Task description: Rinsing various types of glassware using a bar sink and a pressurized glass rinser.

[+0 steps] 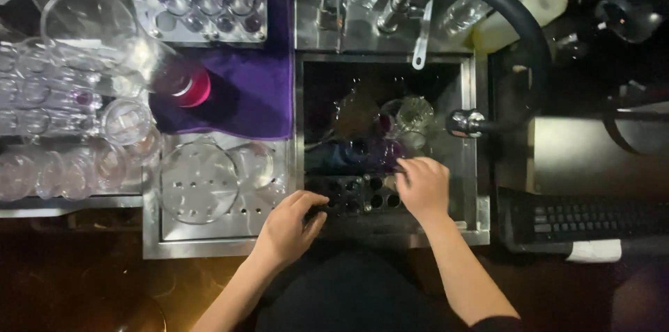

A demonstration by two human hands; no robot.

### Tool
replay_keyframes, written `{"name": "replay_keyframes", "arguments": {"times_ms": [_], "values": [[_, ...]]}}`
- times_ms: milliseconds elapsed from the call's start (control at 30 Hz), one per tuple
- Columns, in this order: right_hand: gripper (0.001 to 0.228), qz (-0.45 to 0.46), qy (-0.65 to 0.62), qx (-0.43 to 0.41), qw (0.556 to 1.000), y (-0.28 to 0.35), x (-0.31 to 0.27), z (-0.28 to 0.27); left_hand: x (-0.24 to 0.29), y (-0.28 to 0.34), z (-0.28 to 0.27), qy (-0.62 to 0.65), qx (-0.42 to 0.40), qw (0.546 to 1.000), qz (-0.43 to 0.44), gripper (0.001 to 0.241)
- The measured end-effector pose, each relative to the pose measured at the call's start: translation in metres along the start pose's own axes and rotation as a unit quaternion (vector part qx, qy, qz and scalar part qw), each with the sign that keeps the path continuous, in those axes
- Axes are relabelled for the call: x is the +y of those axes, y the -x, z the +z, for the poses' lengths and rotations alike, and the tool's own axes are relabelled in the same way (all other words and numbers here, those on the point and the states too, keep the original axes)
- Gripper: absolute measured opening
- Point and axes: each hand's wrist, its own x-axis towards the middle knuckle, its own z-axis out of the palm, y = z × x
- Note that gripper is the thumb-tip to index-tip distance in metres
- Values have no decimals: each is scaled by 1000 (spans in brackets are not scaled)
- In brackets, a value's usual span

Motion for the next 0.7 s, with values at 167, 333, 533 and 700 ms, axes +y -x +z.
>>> {"name": "replay_keyframes", "arguments": {"times_ms": [167, 333, 533, 700], "values": [[23, -40, 205, -127, 970, -21, 32, 35, 6, 0, 18, -20, 19, 999, 19, 28], [9, -166, 184, 31, 968, -20, 30, -2, 8, -4, 20, -9, 58, 998, 1, 27], [24, -258, 143, 165, 941, -1, -7, -90, 5, -4, 36, 7, 77, 997, -27, 28], [28, -295, 132, 207, 923, 21, -46, -165, -9, -6, 44, 11, 71, 997, -22, 28]]}}
